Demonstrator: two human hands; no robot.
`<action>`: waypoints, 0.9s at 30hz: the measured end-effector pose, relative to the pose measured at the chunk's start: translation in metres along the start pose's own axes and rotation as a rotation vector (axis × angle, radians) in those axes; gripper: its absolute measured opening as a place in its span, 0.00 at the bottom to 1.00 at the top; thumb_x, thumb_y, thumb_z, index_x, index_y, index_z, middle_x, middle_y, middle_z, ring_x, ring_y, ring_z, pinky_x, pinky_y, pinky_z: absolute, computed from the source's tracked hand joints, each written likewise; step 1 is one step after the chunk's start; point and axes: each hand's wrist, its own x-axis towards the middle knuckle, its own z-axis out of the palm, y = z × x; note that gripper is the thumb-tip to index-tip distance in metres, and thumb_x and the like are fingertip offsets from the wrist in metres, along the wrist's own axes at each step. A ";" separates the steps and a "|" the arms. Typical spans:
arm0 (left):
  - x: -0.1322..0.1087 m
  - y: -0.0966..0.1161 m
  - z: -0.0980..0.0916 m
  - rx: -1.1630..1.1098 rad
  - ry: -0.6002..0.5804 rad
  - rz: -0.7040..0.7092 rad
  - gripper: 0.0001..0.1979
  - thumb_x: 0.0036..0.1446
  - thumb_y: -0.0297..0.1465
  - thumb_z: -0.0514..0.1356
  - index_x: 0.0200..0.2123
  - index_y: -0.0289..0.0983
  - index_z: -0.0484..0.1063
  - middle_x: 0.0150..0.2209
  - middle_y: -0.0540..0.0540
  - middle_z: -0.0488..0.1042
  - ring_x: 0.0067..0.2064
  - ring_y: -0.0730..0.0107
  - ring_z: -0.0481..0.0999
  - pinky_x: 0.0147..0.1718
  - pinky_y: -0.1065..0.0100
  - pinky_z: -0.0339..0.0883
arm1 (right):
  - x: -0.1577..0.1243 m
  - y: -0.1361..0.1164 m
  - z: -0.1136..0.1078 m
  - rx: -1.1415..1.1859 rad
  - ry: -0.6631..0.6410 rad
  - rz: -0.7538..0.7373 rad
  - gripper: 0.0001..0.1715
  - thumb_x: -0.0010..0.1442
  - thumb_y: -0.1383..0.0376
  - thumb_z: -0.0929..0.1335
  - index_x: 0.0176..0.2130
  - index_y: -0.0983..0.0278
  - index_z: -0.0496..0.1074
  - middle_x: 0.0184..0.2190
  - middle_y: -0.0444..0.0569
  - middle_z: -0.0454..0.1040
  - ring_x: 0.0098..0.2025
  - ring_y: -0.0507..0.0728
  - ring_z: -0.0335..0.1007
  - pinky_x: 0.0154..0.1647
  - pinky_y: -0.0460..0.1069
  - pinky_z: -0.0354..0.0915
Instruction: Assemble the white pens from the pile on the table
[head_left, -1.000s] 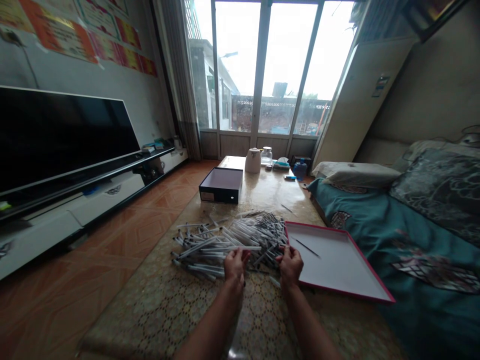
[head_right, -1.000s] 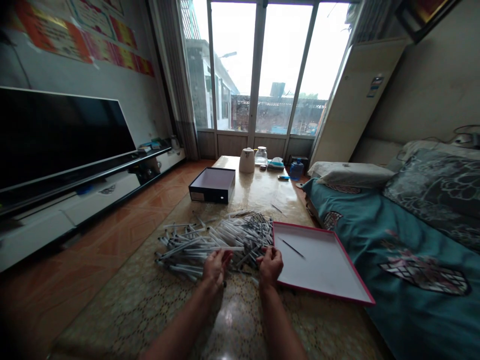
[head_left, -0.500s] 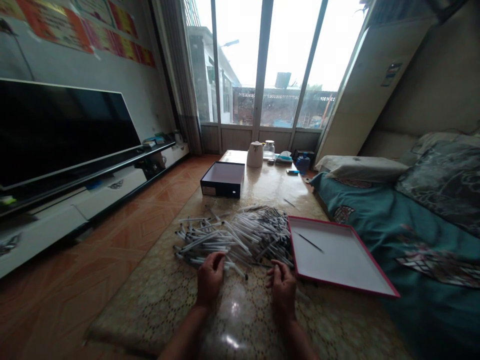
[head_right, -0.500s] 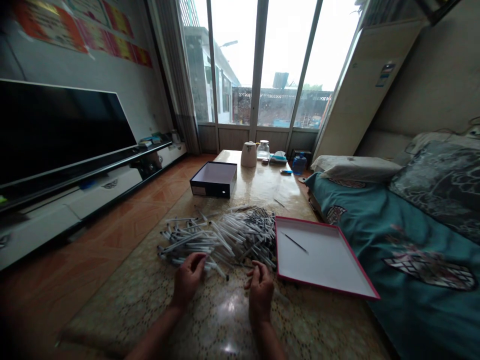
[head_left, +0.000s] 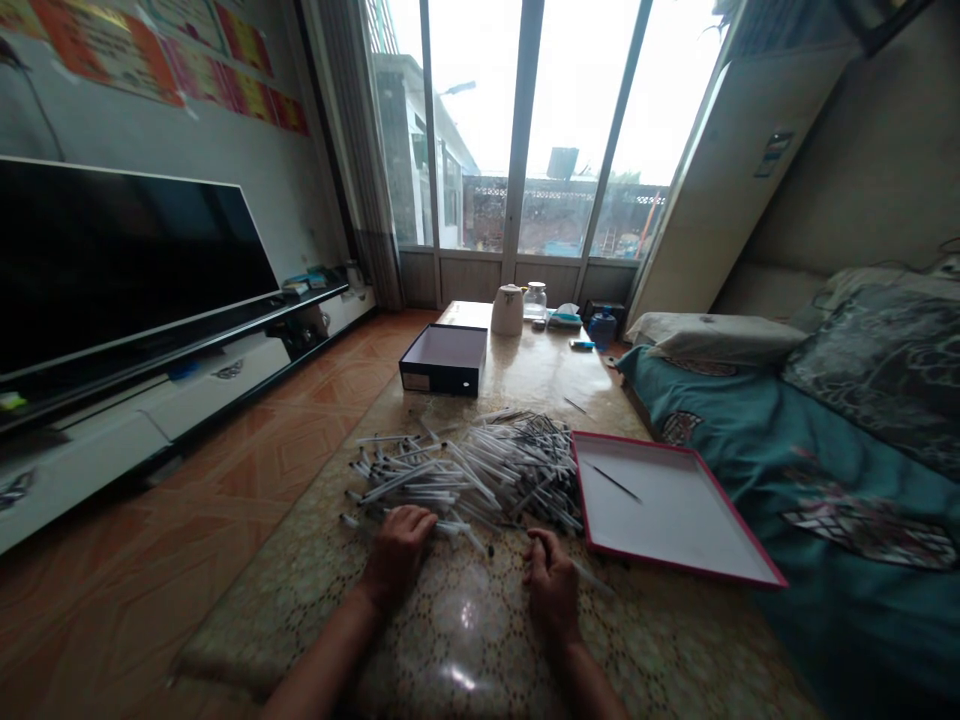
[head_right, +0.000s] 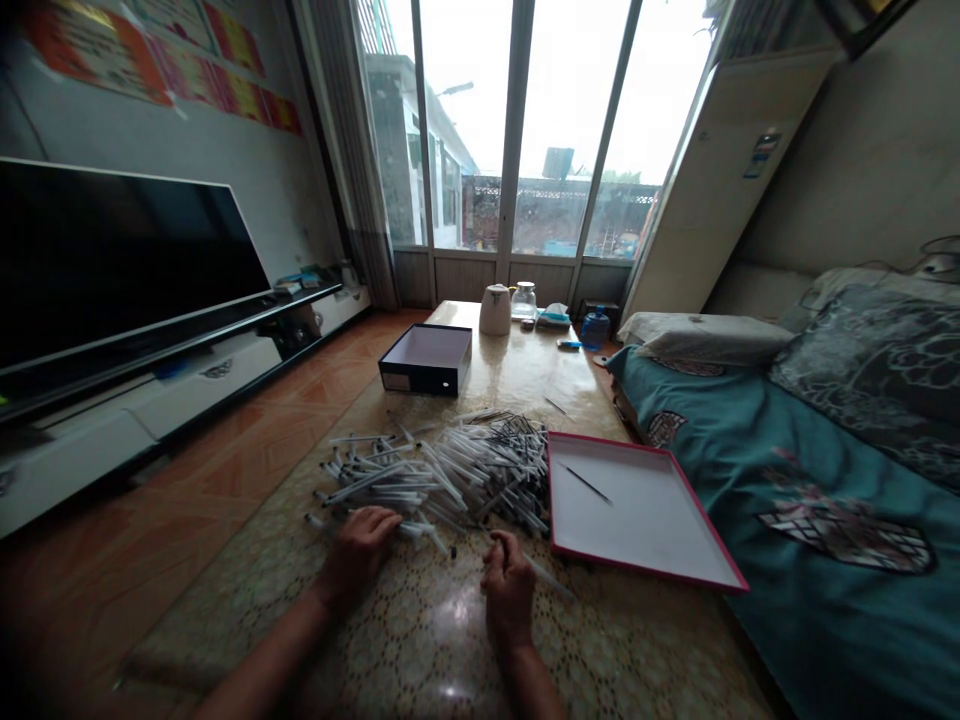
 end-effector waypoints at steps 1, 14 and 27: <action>0.001 0.001 -0.001 -0.001 0.016 0.015 0.14 0.52 0.22 0.52 0.41 0.38 0.71 0.40 0.42 0.73 0.44 0.60 0.68 0.46 0.58 0.58 | 0.000 0.000 0.000 -0.044 0.003 -0.035 0.20 0.59 0.55 0.58 0.39 0.65 0.70 0.22 0.45 0.71 0.19 0.52 0.66 0.19 0.45 0.61; 0.011 0.069 0.010 -0.008 -0.046 0.332 0.10 0.58 0.28 0.52 0.43 0.38 0.67 0.34 0.45 0.70 0.38 0.65 0.66 0.39 0.64 0.60 | -0.007 -0.021 0.006 -0.664 -0.426 -0.501 0.08 0.61 0.67 0.61 0.37 0.62 0.69 0.33 0.49 0.74 0.31 0.54 0.72 0.29 0.44 0.61; 0.015 0.075 -0.005 0.069 -0.305 0.378 0.06 0.59 0.27 0.51 0.38 0.38 0.64 0.31 0.49 0.71 0.30 0.69 0.70 0.26 0.71 0.58 | 0.010 -0.044 -0.022 -0.724 -0.691 -0.630 0.05 0.60 0.70 0.62 0.33 0.62 0.65 0.28 0.42 0.72 0.28 0.50 0.65 0.26 0.45 0.50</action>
